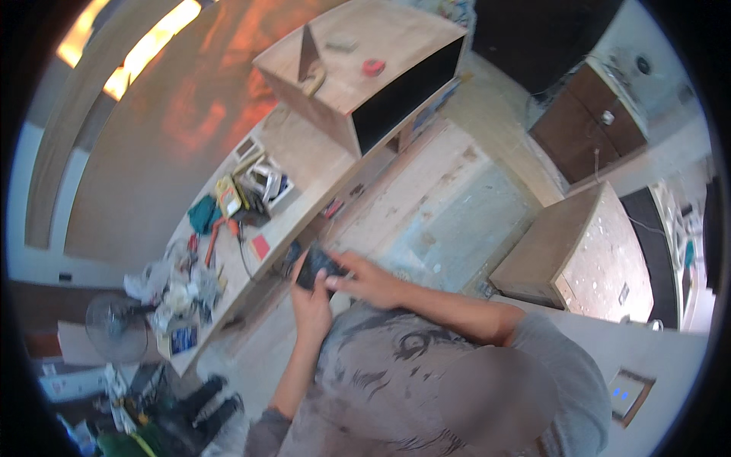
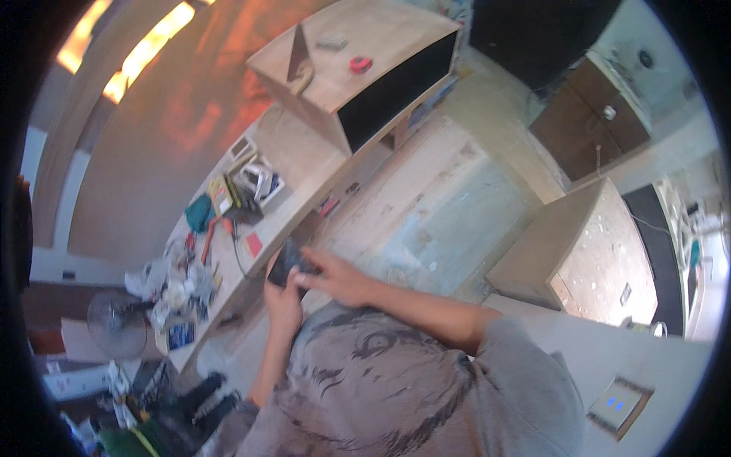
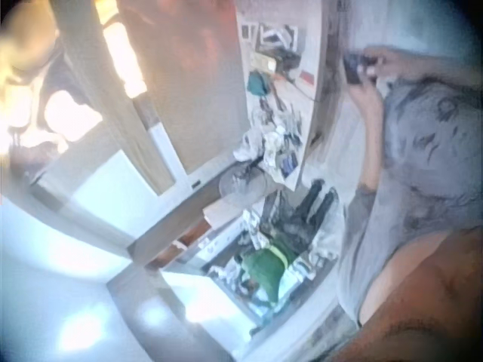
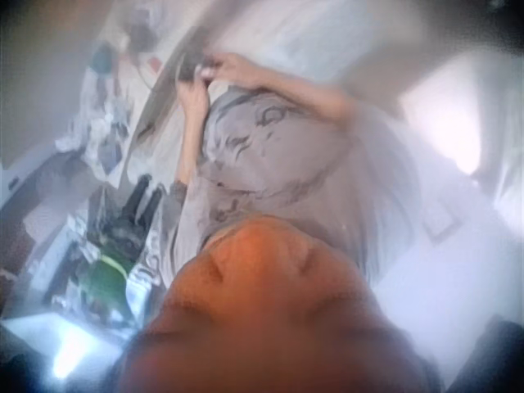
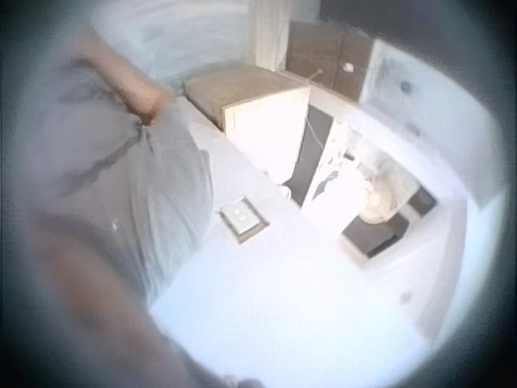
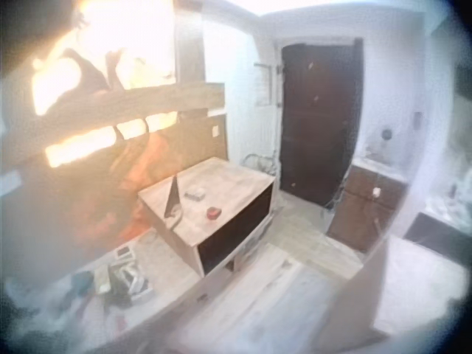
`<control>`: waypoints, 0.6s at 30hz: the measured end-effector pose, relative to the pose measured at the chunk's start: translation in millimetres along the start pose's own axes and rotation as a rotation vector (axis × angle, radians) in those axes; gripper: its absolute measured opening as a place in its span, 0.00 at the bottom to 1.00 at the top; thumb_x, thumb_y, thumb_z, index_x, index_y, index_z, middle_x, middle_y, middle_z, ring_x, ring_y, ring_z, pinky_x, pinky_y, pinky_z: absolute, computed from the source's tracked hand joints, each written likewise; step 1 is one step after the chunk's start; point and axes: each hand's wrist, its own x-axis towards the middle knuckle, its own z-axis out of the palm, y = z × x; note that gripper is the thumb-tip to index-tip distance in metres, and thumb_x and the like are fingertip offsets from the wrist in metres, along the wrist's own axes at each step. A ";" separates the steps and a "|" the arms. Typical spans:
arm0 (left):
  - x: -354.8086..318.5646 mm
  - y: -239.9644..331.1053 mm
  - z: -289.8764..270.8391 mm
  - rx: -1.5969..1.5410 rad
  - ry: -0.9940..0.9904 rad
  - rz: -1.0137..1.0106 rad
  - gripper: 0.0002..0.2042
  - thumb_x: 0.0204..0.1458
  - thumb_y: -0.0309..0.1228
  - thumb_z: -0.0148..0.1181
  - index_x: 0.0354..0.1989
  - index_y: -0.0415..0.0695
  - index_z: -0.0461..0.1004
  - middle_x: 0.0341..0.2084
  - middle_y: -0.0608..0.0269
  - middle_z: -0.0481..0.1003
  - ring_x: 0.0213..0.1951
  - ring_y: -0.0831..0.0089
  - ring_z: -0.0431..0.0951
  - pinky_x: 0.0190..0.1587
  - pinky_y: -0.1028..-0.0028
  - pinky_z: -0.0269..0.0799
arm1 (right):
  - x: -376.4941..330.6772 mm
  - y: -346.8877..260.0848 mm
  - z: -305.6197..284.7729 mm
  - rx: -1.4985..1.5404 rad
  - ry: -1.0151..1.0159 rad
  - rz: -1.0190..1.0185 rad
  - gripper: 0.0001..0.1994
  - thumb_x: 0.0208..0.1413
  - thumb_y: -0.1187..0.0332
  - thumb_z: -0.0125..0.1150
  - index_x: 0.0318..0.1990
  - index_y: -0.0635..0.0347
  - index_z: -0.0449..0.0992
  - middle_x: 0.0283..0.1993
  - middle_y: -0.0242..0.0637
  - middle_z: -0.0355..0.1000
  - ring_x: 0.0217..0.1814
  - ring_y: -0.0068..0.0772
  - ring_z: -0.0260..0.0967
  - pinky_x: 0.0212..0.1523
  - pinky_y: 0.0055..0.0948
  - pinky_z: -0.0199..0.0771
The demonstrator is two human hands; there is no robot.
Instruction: The person scoops a white compound from a container onto a putty knife and applies it to the top edge of a door frame. They repeatedly smooth the compound along the frame's upper edge using the putty knife, occasionally transferring more compound between tools.
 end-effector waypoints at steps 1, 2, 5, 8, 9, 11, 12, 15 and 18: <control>3.5 19.7 21.7 -0.128 -0.062 -0.123 0.20 0.66 0.30 0.54 0.64 0.35 0.67 0.53 0.53 0.76 0.54 0.66 0.77 0.59 0.69 0.70 | -11.0 -3.8 -18.0 0.081 0.067 0.027 0.42 0.65 0.48 0.60 0.73 0.73 0.54 0.69 0.54 0.61 0.72 0.45 0.61 0.68 0.38 0.63; 10.1 38.5 42.2 -0.265 -0.110 -0.234 0.20 0.65 0.30 0.55 0.63 0.35 0.68 0.52 0.54 0.76 0.54 0.66 0.77 0.59 0.68 0.70 | -18.6 -14.6 -37.4 0.153 0.128 0.051 0.40 0.65 0.50 0.61 0.73 0.71 0.55 0.69 0.52 0.63 0.71 0.41 0.62 0.67 0.37 0.65; 21.7 49.9 87.9 0.021 -0.237 -0.027 0.19 0.63 0.25 0.55 0.63 0.37 0.68 0.51 0.49 0.77 0.53 0.61 0.79 0.58 0.67 0.71 | -47.0 -26.6 -84.0 0.202 0.181 0.127 0.34 0.67 0.54 0.59 0.71 0.68 0.61 0.64 0.44 0.66 0.63 0.34 0.66 0.63 0.33 0.67; 45.4 50.8 134.0 0.082 -0.273 -0.016 0.20 0.62 0.24 0.54 0.63 0.39 0.68 0.49 0.46 0.77 0.52 0.57 0.80 0.57 0.67 0.71 | -72.8 -27.4 -114.0 0.104 0.318 0.075 0.30 0.67 0.55 0.59 0.69 0.67 0.64 0.60 0.42 0.69 0.60 0.32 0.68 0.61 0.32 0.67; 53.2 54.0 153.1 0.064 -0.303 -0.035 0.20 0.62 0.23 0.53 0.63 0.39 0.68 0.48 0.45 0.77 0.51 0.55 0.80 0.57 0.67 0.71 | -83.1 -26.7 -125.5 0.036 0.394 0.058 0.29 0.67 0.56 0.59 0.68 0.68 0.65 0.59 0.42 0.69 0.59 0.32 0.68 0.61 0.32 0.67; 58.4 66.7 182.5 0.062 -0.463 -0.044 0.19 0.62 0.23 0.53 0.63 0.39 0.68 0.50 0.46 0.77 0.52 0.58 0.78 0.58 0.68 0.71 | -100.3 -19.3 -151.0 0.221 0.471 0.187 0.29 0.67 0.55 0.59 0.67 0.68 0.66 0.57 0.43 0.70 0.59 0.33 0.68 0.62 0.32 0.66; 62.0 72.3 199.9 0.049 -0.561 -0.084 0.19 0.63 0.23 0.52 0.63 0.38 0.68 0.51 0.49 0.76 0.53 0.61 0.77 0.58 0.68 0.70 | -112.8 -16.1 -167.5 0.302 0.526 0.249 0.29 0.67 0.55 0.58 0.66 0.68 0.67 0.57 0.44 0.71 0.59 0.33 0.68 0.62 0.32 0.66; 76.4 77.5 253.3 -0.005 -0.697 -0.051 0.19 0.63 0.23 0.53 0.63 0.38 0.68 0.52 0.48 0.76 0.53 0.61 0.77 0.57 0.68 0.71 | -135.6 -9.1 -202.4 0.222 0.644 0.269 0.30 0.66 0.53 0.58 0.65 0.69 0.67 0.57 0.47 0.71 0.60 0.35 0.68 0.63 0.34 0.65; 104.7 74.7 304.4 0.018 -0.736 -0.100 0.20 0.62 0.23 0.53 0.63 0.39 0.68 0.51 0.46 0.77 0.52 0.57 0.79 0.56 0.67 0.72 | -148.7 -8.9 -238.7 0.151 0.708 0.272 0.30 0.67 0.52 0.57 0.64 0.71 0.68 0.58 0.47 0.71 0.61 0.37 0.68 0.63 0.35 0.65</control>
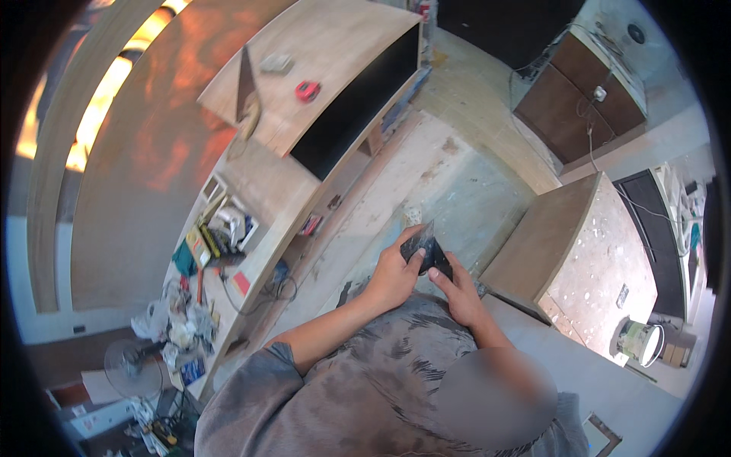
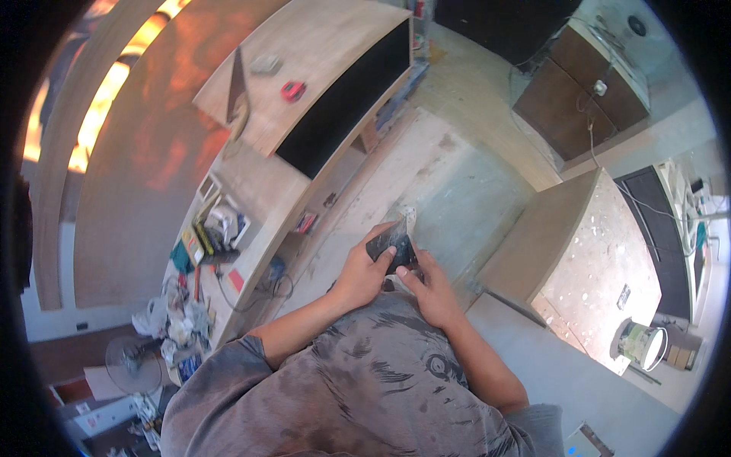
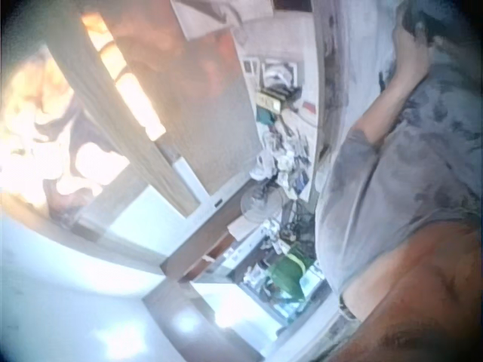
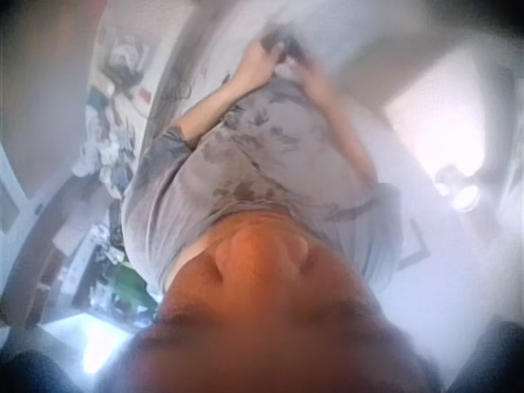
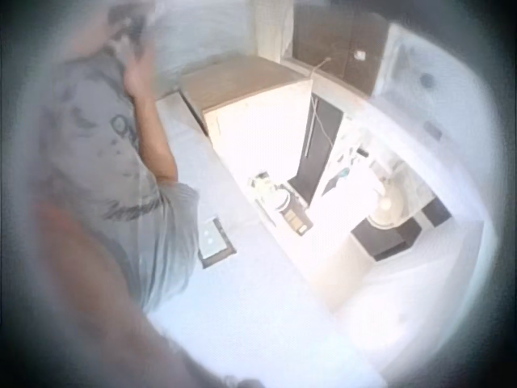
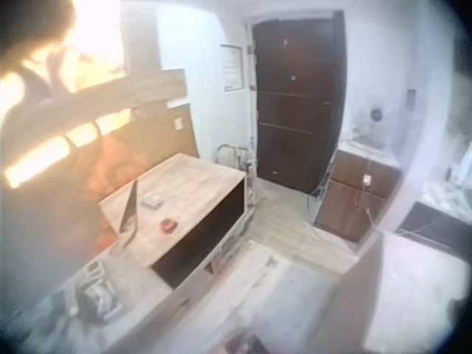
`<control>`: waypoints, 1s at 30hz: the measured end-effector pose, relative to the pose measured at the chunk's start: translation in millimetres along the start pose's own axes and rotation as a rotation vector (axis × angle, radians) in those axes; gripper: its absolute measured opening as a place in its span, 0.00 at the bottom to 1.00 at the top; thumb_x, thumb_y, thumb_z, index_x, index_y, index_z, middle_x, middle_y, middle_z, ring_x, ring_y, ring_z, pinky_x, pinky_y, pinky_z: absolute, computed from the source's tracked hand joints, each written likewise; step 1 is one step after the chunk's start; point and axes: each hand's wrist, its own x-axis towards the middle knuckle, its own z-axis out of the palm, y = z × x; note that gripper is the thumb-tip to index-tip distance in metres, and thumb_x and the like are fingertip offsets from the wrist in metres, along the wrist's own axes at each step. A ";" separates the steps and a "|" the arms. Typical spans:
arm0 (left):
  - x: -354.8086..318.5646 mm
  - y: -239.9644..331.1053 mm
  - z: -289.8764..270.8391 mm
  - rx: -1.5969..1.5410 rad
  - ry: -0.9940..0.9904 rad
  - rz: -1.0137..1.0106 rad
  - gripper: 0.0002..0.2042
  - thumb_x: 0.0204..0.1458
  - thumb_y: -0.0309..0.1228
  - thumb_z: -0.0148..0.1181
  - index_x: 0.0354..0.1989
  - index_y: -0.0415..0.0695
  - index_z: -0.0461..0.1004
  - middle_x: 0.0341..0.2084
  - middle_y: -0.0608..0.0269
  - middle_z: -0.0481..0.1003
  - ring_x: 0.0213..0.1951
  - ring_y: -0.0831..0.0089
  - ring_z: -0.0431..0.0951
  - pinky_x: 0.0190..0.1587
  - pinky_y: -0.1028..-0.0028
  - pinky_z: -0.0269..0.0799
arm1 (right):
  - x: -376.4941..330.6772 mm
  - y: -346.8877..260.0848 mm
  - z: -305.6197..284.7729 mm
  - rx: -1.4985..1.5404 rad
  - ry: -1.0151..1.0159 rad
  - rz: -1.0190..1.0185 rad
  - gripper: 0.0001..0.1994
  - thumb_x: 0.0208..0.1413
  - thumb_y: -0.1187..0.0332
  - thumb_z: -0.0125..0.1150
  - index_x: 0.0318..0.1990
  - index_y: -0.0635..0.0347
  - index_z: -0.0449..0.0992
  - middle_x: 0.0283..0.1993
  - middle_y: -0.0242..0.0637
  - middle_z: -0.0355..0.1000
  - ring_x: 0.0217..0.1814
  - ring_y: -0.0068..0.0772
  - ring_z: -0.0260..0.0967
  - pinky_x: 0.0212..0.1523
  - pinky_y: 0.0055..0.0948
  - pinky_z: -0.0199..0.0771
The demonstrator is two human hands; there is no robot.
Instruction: The person scoops a white compound from a container onto a putty knife and applies it to the top edge of a door frame. They repeatedly smooth the compound along the frame's upper edge using the putty knife, occasionally transferring more compound between tools.
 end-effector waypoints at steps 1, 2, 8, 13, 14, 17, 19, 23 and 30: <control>17.5 4.0 5.7 0.018 -0.050 -0.049 0.19 0.63 0.23 0.52 0.64 0.38 0.67 0.52 0.49 0.76 0.53 0.62 0.77 0.58 0.68 0.70 | 7.6 -1.0 -12.5 -0.035 0.023 0.003 0.30 0.67 0.52 0.57 0.63 0.71 0.68 0.58 0.47 0.71 0.61 0.37 0.68 0.63 0.35 0.65; 39.5 6.7 11.7 0.038 -0.101 -0.091 0.19 0.64 0.23 0.51 0.64 0.37 0.67 0.53 0.52 0.75 0.54 0.67 0.75 0.59 0.70 0.69 | 18.8 -4.6 -25.2 0.056 0.069 0.065 0.31 0.66 0.52 0.56 0.66 0.70 0.66 0.57 0.47 0.71 0.59 0.37 0.68 0.62 0.35 0.65; 184.5 31.4 76.7 -0.001 -0.221 0.093 0.20 0.61 0.23 0.53 0.63 0.38 0.68 0.52 0.46 0.77 0.54 0.56 0.77 0.59 0.67 0.70 | 77.6 -48.9 -120.6 -0.085 0.259 -0.011 0.34 0.66 0.51 0.57 0.69 0.70 0.63 0.57 0.47 0.70 0.56 0.37 0.68 0.61 0.35 0.66; 266.8 78.1 114.2 0.178 -0.477 0.233 0.19 0.63 0.21 0.51 0.62 0.34 0.68 0.50 0.54 0.77 0.52 0.70 0.76 0.58 0.71 0.71 | 127.5 -49.2 -191.1 0.116 0.433 0.005 0.37 0.65 0.52 0.58 0.72 0.69 0.59 0.53 0.48 0.70 0.52 0.37 0.69 0.56 0.35 0.70; 278.9 87.1 122.7 0.117 -0.489 0.165 0.19 0.63 0.22 0.51 0.62 0.35 0.68 0.50 0.52 0.77 0.52 0.68 0.77 0.57 0.71 0.71 | 132.7 -51.9 -203.5 0.168 0.464 0.002 0.37 0.65 0.52 0.59 0.73 0.69 0.58 0.52 0.48 0.69 0.51 0.38 0.69 0.55 0.35 0.70; 326.7 114.7 142.7 0.020 -0.528 0.035 0.19 0.63 0.23 0.52 0.63 0.37 0.69 0.48 0.51 0.78 0.51 0.66 0.79 0.56 0.70 0.72 | 140.1 -88.5 -238.1 -0.014 0.474 0.038 0.38 0.64 0.50 0.59 0.73 0.70 0.58 0.56 0.51 0.69 0.56 0.42 0.70 0.59 0.37 0.69; 361.8 122.8 164.0 0.018 -0.576 0.042 0.19 0.64 0.23 0.52 0.63 0.37 0.68 0.48 0.52 0.78 0.51 0.69 0.78 0.56 0.71 0.72 | 155.5 -87.2 -265.8 0.052 0.528 0.051 0.40 0.64 0.49 0.59 0.73 0.70 0.56 0.60 0.56 0.68 0.61 0.48 0.69 0.61 0.39 0.68; 399.6 145.9 205.5 0.058 -0.666 0.106 0.19 0.64 0.23 0.53 0.62 0.33 0.68 0.51 0.52 0.76 0.52 0.69 0.77 0.56 0.71 0.72 | 182.9 -94.0 -317.0 0.158 0.654 0.024 0.42 0.64 0.46 0.58 0.73 0.72 0.55 0.61 0.60 0.67 0.63 0.52 0.68 0.62 0.42 0.68; 497.1 191.9 288.5 0.061 -0.661 0.048 0.18 0.65 0.21 0.48 0.63 0.34 0.67 0.53 0.54 0.75 0.52 0.68 0.77 0.57 0.70 0.73 | 236.7 -106.0 -443.5 -0.007 0.615 -0.066 0.42 0.65 0.44 0.57 0.72 0.73 0.56 0.57 0.58 0.68 0.61 0.52 0.69 0.63 0.40 0.66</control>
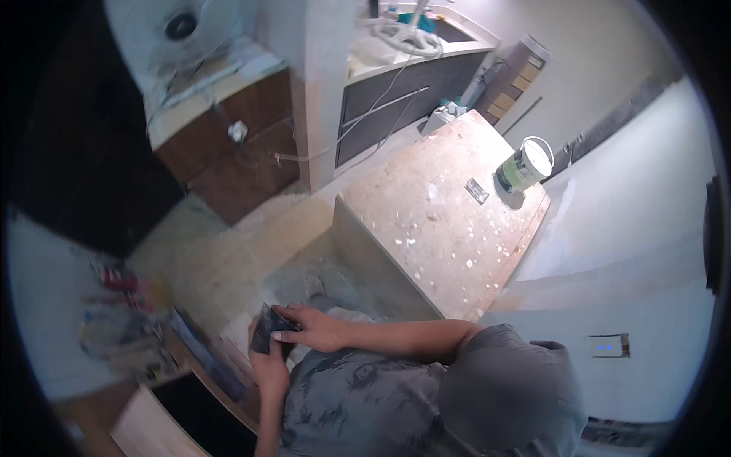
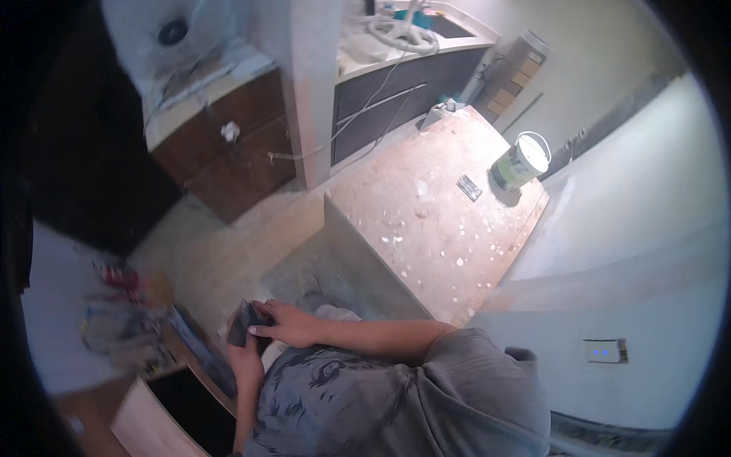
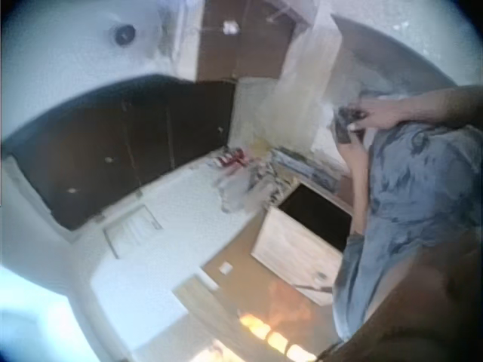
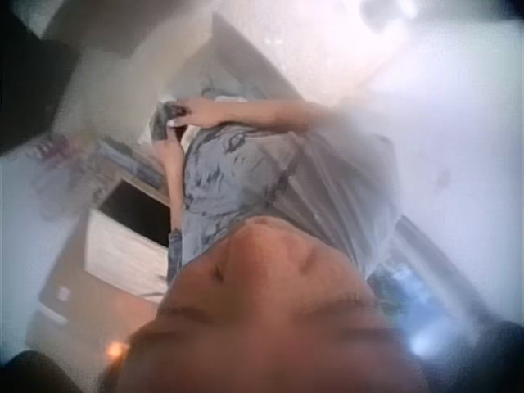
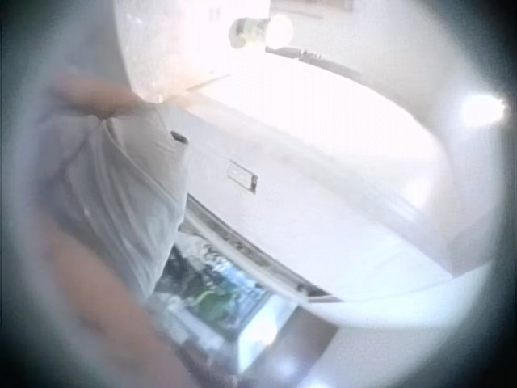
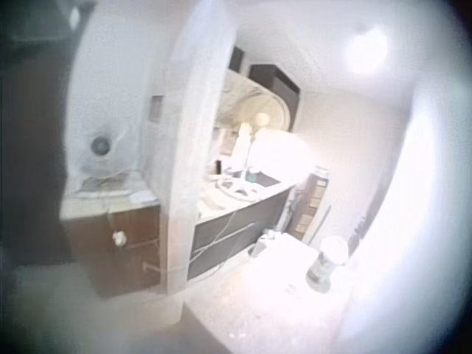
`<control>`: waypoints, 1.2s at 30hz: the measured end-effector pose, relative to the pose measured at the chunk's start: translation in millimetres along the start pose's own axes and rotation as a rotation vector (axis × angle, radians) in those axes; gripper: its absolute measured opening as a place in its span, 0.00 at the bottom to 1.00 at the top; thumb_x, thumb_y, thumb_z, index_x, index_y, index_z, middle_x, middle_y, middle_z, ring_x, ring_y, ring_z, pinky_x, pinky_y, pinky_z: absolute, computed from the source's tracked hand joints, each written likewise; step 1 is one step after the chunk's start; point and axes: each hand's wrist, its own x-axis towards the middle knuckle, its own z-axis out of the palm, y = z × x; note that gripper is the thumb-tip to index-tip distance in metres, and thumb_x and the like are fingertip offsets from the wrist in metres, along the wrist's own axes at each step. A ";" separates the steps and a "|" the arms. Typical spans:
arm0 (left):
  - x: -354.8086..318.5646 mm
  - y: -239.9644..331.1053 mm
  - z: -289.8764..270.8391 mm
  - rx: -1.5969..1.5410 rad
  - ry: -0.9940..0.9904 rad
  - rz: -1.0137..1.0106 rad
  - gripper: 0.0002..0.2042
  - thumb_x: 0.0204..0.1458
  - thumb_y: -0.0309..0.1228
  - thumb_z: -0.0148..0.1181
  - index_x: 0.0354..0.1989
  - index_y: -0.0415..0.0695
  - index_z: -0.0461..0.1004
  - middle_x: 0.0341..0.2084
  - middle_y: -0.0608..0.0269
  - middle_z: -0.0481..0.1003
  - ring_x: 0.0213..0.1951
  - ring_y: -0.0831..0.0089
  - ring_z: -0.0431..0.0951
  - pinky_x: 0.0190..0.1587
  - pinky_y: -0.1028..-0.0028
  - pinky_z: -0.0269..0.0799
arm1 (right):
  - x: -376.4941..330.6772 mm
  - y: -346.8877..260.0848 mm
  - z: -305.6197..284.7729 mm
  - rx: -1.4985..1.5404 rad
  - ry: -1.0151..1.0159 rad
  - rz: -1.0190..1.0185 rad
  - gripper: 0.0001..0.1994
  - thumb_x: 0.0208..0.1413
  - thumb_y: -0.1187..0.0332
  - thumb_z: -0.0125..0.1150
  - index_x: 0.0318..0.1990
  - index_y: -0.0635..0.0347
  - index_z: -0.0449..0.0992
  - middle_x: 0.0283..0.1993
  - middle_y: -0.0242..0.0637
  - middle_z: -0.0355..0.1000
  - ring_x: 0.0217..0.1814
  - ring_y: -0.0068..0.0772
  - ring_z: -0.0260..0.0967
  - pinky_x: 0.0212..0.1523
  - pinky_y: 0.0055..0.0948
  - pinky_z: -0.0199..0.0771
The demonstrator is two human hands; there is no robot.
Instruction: The person scoops a white compound from a container onto a putty knife and applies it to the top edge of a door frame. They repeatedly smooth the compound along the frame's upper edge using the putty knife, occasionally transferring more compound between tools.
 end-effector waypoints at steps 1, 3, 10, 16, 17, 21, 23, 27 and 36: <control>19.3 5.1 5.0 0.013 -0.026 -0.023 0.18 0.65 0.20 0.48 0.64 0.34 0.66 0.53 0.54 0.74 0.52 0.68 0.77 0.57 0.70 0.72 | 19.6 8.7 -12.4 0.027 0.016 0.017 0.42 0.65 0.44 0.57 0.72 0.72 0.56 0.58 0.58 0.68 0.62 0.52 0.69 0.63 0.40 0.66; 71.6 20.3 8.9 0.052 -0.026 0.016 0.18 0.66 0.20 0.48 0.64 0.34 0.66 0.53 0.54 0.74 0.52 0.68 0.76 0.57 0.69 0.72 | 58.0 -8.0 -47.7 0.088 -0.002 0.061 0.41 0.64 0.47 0.59 0.73 0.70 0.55 0.60 0.59 0.68 0.64 0.53 0.68 0.65 0.40 0.66; 225.5 67.1 48.3 -0.141 -0.052 -0.096 0.17 0.66 0.27 0.54 0.61 0.35 0.67 0.52 0.53 0.75 0.48 0.64 0.79 0.46 0.66 0.79 | 112.0 4.2 -178.1 0.085 0.208 -0.119 0.37 0.64 0.54 0.59 0.73 0.68 0.57 0.64 0.58 0.69 0.67 0.50 0.67 0.67 0.40 0.65; 308.8 74.5 128.5 -0.165 -0.435 -0.225 0.18 0.64 0.29 0.59 0.60 0.36 0.68 0.51 0.55 0.76 0.48 0.63 0.79 0.44 0.64 0.80 | 16.2 66.0 -335.7 0.073 0.993 0.138 0.26 0.61 0.56 0.65 0.58 0.69 0.74 0.52 0.47 0.79 0.53 0.36 0.76 0.57 0.35 0.74; 320.5 79.1 145.3 -0.170 -0.487 -0.244 0.17 0.64 0.29 0.59 0.59 0.36 0.69 0.51 0.56 0.76 0.49 0.63 0.79 0.45 0.63 0.80 | -8.7 78.6 -357.6 0.252 1.173 0.176 0.25 0.62 0.54 0.65 0.55 0.69 0.77 0.48 0.42 0.81 0.47 0.30 0.77 0.52 0.33 0.75; 382.0 79.7 201.2 -0.116 -0.688 -0.315 0.16 0.64 0.29 0.58 0.57 0.37 0.71 0.50 0.56 0.77 0.48 0.63 0.80 0.47 0.62 0.79 | -109.9 142.3 -457.8 0.784 1.765 -0.113 0.21 0.67 0.56 0.59 0.59 0.61 0.72 0.52 0.36 0.77 0.50 0.34 0.77 0.54 0.40 0.78; 418.7 52.9 218.9 -0.082 -0.729 -0.310 0.15 0.64 0.29 0.58 0.57 0.39 0.71 0.49 0.57 0.78 0.46 0.62 0.82 0.46 0.58 0.81 | -151.3 137.7 -501.8 0.815 1.954 -0.233 0.23 0.68 0.53 0.56 0.64 0.54 0.68 0.59 0.30 0.74 0.58 0.33 0.73 0.55 0.47 0.77; 468.7 -11.1 222.8 -0.024 -0.746 -0.387 0.12 0.63 0.27 0.58 0.54 0.40 0.73 0.45 0.61 0.79 0.48 0.66 0.80 0.56 0.60 0.75 | -187.8 156.0 -587.2 0.825 2.109 -0.195 0.29 0.67 0.48 0.56 0.68 0.55 0.65 0.67 0.37 0.67 0.66 0.37 0.67 0.56 0.49 0.78; 521.1 -16.2 275.5 0.132 -0.603 -0.612 0.12 0.64 0.33 0.55 0.51 0.40 0.75 0.39 0.63 0.79 0.42 0.70 0.80 0.58 0.59 0.72 | -242.3 297.0 -758.7 0.517 2.473 0.194 0.31 0.66 0.46 0.56 0.64 0.63 0.71 0.58 0.39 0.75 0.56 0.33 0.74 0.55 0.38 0.72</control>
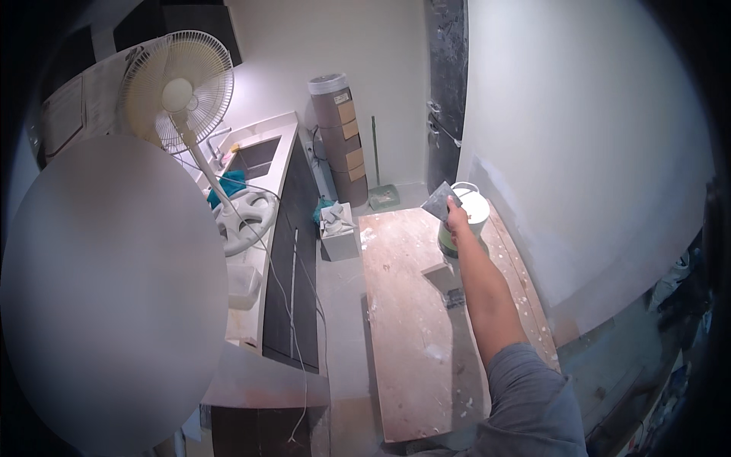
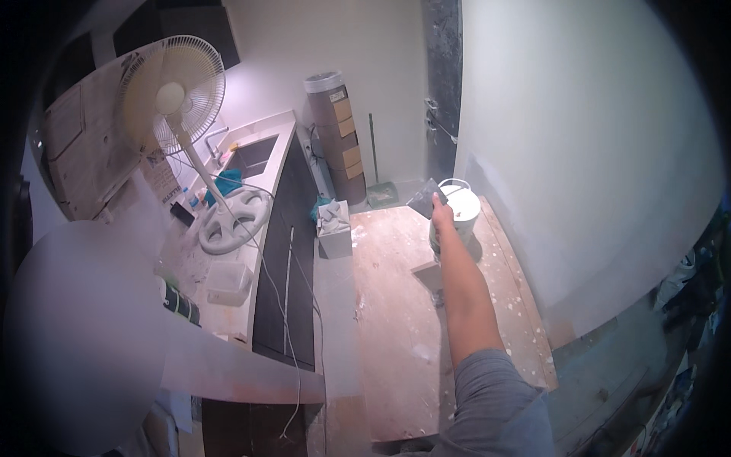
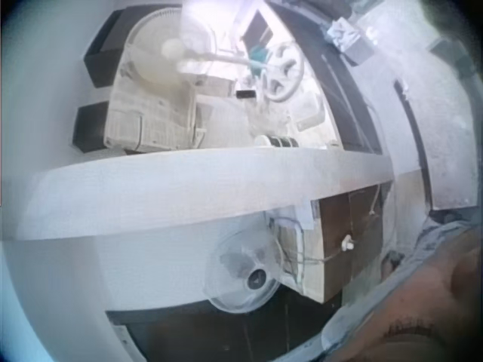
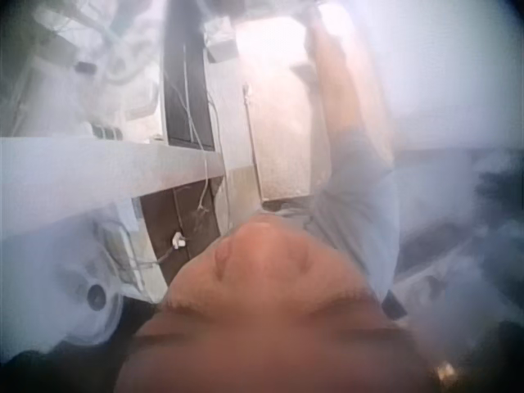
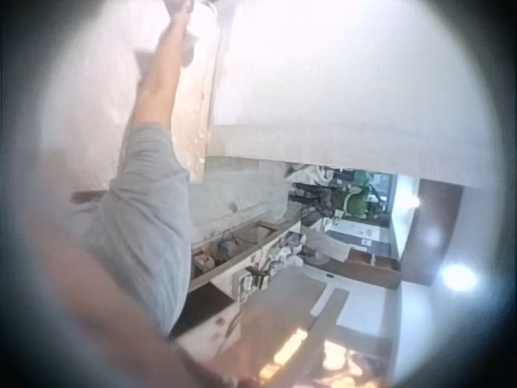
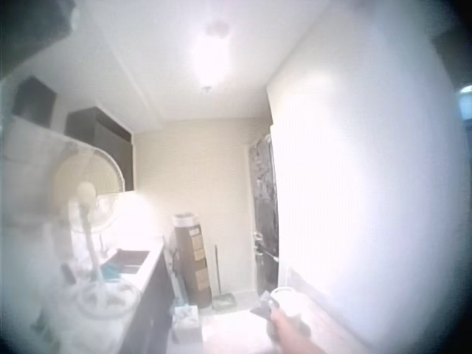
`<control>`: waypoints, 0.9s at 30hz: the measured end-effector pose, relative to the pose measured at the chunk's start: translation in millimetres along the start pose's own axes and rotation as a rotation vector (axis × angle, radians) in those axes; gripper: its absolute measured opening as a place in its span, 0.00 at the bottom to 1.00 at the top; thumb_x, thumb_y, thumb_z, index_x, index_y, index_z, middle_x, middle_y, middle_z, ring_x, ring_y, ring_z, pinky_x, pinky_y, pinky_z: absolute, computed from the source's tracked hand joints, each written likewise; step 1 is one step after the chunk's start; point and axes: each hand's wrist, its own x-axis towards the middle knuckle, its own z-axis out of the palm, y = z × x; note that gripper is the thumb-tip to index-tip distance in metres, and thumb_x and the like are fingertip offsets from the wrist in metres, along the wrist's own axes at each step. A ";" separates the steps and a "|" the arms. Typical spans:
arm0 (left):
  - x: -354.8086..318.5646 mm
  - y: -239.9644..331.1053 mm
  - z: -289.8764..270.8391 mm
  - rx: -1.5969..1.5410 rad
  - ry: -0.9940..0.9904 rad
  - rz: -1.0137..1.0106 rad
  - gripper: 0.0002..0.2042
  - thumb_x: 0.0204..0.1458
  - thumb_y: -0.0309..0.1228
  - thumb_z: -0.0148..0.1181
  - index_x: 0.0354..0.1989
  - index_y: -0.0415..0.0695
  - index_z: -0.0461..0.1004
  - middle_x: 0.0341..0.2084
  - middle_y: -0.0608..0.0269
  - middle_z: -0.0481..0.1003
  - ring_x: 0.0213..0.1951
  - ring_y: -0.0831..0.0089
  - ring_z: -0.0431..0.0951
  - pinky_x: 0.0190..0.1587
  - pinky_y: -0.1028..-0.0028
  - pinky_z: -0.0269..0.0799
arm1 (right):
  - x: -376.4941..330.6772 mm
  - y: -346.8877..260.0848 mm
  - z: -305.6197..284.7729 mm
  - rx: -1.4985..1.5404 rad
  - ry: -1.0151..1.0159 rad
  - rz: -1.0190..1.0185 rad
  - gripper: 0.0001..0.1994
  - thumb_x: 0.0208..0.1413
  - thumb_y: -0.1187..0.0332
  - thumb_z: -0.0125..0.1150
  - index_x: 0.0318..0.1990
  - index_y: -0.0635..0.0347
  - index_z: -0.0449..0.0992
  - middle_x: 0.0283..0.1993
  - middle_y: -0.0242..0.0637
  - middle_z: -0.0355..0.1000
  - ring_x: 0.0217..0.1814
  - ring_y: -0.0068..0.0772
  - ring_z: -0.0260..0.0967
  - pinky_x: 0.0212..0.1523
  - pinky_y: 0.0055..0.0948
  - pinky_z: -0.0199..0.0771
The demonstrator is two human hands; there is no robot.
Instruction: The person scoops a white compound from a container onto a putty knife and applies it to the top edge of a door frame. They repeatedly smooth the compound along the frame's upper edge using the putty knife, occasionally transferring more compound between tools.
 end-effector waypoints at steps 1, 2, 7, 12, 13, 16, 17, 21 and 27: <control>2.3 -0.9 1.9 -0.018 0.014 -0.023 0.13 0.64 0.34 0.55 0.51 0.40 0.75 0.38 0.62 0.79 0.41 0.70 0.80 0.57 0.59 0.72 | 0.7 -2.7 10.2 -0.018 0.012 -0.011 0.31 0.66 0.45 0.56 0.63 0.63 0.72 0.57 0.39 0.76 0.55 0.33 0.74 0.54 0.38 0.72; 6.6 7.0 5.0 -0.010 0.017 -0.033 0.13 0.64 0.35 0.55 0.51 0.40 0.75 0.38 0.62 0.79 0.41 0.69 0.79 0.57 0.59 0.72 | 7.0 0.9 11.4 -0.028 0.044 -0.012 0.30 0.66 0.45 0.56 0.62 0.63 0.73 0.55 0.38 0.76 0.53 0.33 0.74 0.54 0.38 0.71; 29.3 37.8 16.4 0.019 -0.004 -0.070 0.17 0.65 0.39 0.53 0.52 0.39 0.75 0.37 0.60 0.79 0.40 0.69 0.79 0.56 0.59 0.73 | 28.3 6.7 2.0 0.033 -0.098 0.041 0.27 0.67 0.47 0.55 0.61 0.61 0.73 0.53 0.37 0.77 0.50 0.31 0.74 0.53 0.37 0.70; 32.9 50.1 30.4 0.032 -0.064 -0.080 0.20 0.66 0.44 0.51 0.52 0.38 0.75 0.36 0.57 0.79 0.39 0.68 0.79 0.56 0.58 0.73 | -61.9 -63.9 -50.2 0.307 -0.073 0.019 0.23 0.68 0.49 0.54 0.58 0.59 0.76 0.52 0.35 0.78 0.51 0.30 0.76 0.51 0.34 0.69; 36.8 59.4 33.9 0.058 -0.092 -0.085 0.21 0.66 0.45 0.51 0.53 0.38 0.75 0.35 0.57 0.79 0.39 0.68 0.79 0.56 0.58 0.73 | -65.0 -55.5 -73.6 0.329 -0.106 -0.008 0.24 0.68 0.49 0.54 0.58 0.60 0.76 0.52 0.34 0.78 0.52 0.29 0.75 0.51 0.32 0.69; 47.2 86.4 54.1 0.121 -0.192 -0.102 0.23 0.66 0.47 0.50 0.53 0.37 0.76 0.35 0.56 0.79 0.38 0.67 0.78 0.55 0.58 0.73 | -90.0 -32.5 -166.2 0.172 -0.127 -0.043 0.25 0.68 0.48 0.54 0.57 0.63 0.76 0.51 0.33 0.78 0.52 0.27 0.73 0.51 0.29 0.68; 43.4 92.3 63.2 0.133 -0.220 -0.119 0.24 0.67 0.48 0.50 0.53 0.37 0.76 0.34 0.55 0.79 0.38 0.67 0.78 0.55 0.58 0.73 | -117.0 -39.0 -185.4 -0.011 -0.099 -0.002 0.26 0.68 0.48 0.55 0.57 0.65 0.76 0.51 0.32 0.78 0.52 0.26 0.73 0.52 0.28 0.69; 9.8 125.1 109.1 0.107 -0.482 -0.269 0.27 0.67 0.52 0.48 0.54 0.36 0.76 0.33 0.53 0.79 0.37 0.67 0.78 0.54 0.58 0.73 | -254.6 -96.1 -286.2 0.093 -0.100 -0.026 0.26 0.67 0.49 0.58 0.55 0.66 0.77 0.50 0.33 0.77 0.51 0.23 0.72 0.57 0.32 0.70; -88.5 101.9 276.7 -0.492 -1.617 -0.303 0.06 0.65 0.28 0.53 0.35 0.48 0.73 0.25 0.75 0.74 0.26 0.80 0.72 0.65 0.58 0.62 | -412.1 -146.5 -432.9 0.096 0.191 0.051 0.28 0.67 0.48 0.57 0.57 0.68 0.74 0.50 0.38 0.76 0.52 0.28 0.72 0.55 0.31 0.72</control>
